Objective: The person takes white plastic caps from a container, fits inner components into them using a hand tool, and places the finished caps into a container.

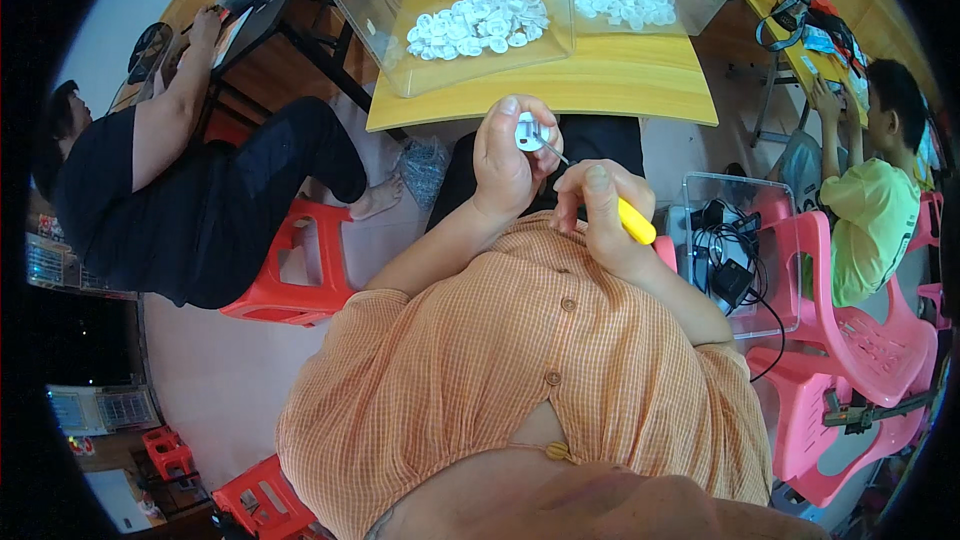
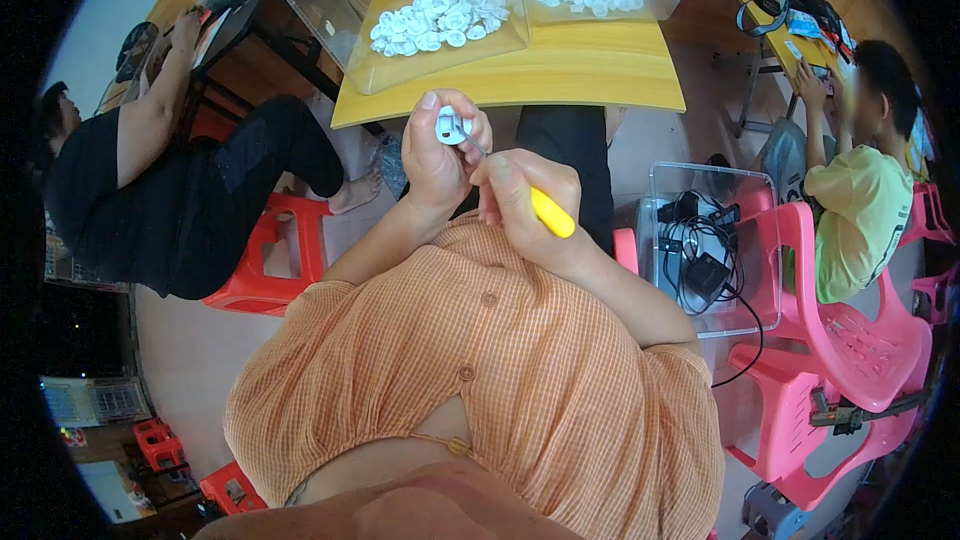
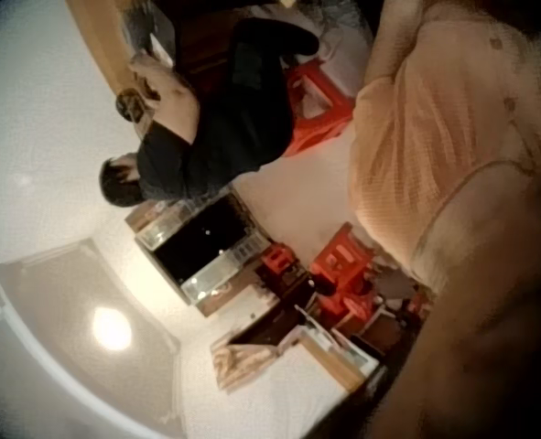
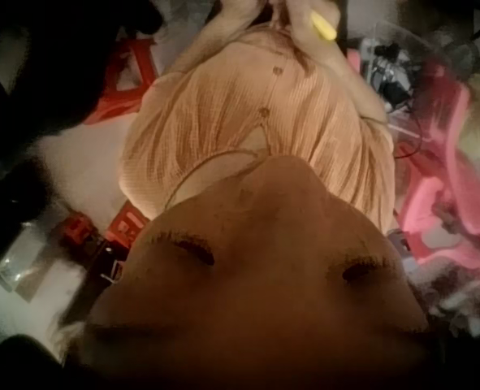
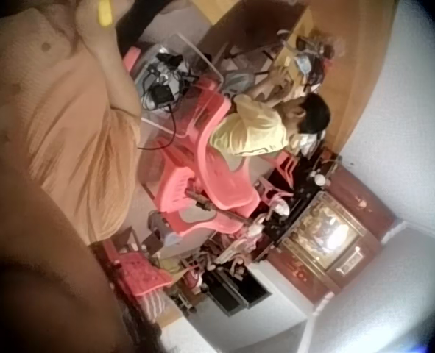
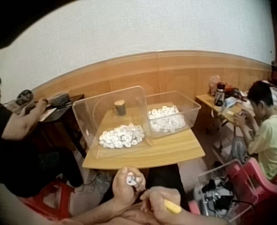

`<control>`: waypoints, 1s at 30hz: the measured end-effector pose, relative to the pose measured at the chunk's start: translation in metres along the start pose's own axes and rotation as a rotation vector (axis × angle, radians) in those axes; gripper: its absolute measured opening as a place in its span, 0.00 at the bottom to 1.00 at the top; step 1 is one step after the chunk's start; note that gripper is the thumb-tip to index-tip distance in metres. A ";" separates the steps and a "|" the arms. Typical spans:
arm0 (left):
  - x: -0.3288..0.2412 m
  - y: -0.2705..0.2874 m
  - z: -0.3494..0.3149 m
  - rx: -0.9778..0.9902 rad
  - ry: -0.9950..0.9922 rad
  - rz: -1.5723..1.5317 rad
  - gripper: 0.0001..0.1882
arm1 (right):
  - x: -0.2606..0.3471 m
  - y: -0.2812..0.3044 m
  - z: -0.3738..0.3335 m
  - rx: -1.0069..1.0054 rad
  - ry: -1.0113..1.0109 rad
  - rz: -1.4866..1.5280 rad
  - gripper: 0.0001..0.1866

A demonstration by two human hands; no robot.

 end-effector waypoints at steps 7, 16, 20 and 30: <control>0.000 -0.002 0.000 -0.033 -0.007 0.053 0.21 | 0.009 0.003 0.001 -0.043 0.179 -0.162 0.13; -0.001 0.001 -0.001 0.005 -0.004 -0.023 0.22 | 0.010 0.002 0.001 -0.006 0.049 -0.111 0.20; -0.003 0.002 -0.001 0.018 -0.070 0.098 0.22 | 0.014 0.000 0.002 -0.011 0.008 -0.119 0.20; 0.013 0.003 0.016 0.033 -0.043 0.337 0.20 | 0.005 0.015 0.016 -0.146 -0.215 0.095 0.19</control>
Point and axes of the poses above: each hand's wrist, its own z-axis towards the middle knuckle, its own y-axis out of the back of the hand, x = y × z, the point moved 2 cm from there along z, towards the middle knuckle, and after that the axes turned 1 degree about -x, right-handed, at the moved point
